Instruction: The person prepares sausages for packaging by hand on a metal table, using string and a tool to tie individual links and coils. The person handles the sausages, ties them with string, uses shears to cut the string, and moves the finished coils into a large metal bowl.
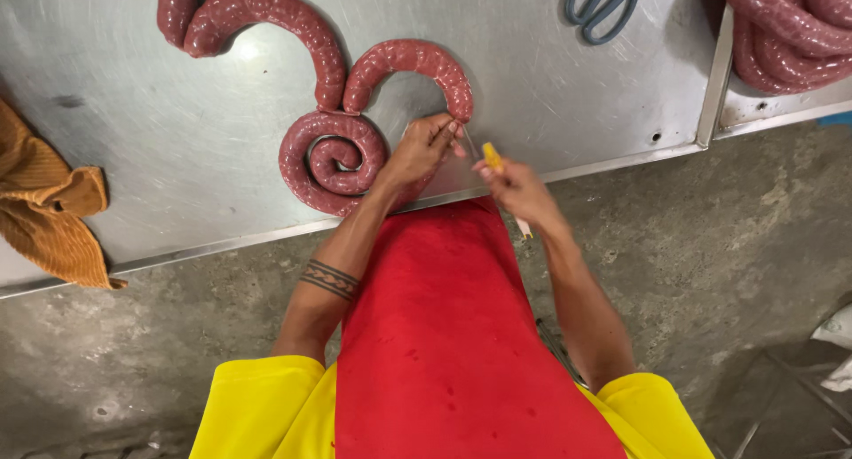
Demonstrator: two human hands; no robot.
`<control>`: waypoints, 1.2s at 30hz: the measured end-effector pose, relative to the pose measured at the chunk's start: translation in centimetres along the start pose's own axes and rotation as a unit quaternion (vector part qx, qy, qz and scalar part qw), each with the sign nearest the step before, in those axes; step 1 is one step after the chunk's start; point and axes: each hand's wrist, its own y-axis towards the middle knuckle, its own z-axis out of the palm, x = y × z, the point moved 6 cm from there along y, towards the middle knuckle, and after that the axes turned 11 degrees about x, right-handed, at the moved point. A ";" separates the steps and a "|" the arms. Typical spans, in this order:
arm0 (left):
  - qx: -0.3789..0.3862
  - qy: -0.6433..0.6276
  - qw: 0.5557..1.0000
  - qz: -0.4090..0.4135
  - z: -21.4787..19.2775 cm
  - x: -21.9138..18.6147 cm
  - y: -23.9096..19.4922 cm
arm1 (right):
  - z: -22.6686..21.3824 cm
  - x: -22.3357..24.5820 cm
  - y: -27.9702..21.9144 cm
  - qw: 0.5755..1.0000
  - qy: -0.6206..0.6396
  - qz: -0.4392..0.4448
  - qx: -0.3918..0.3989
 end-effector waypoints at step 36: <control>-0.196 0.279 0.930 0.134 -1.5 -4.5 -2.2 | -7.2 -3.4 -3.0 0.943 -0.136 -0.238 -0.189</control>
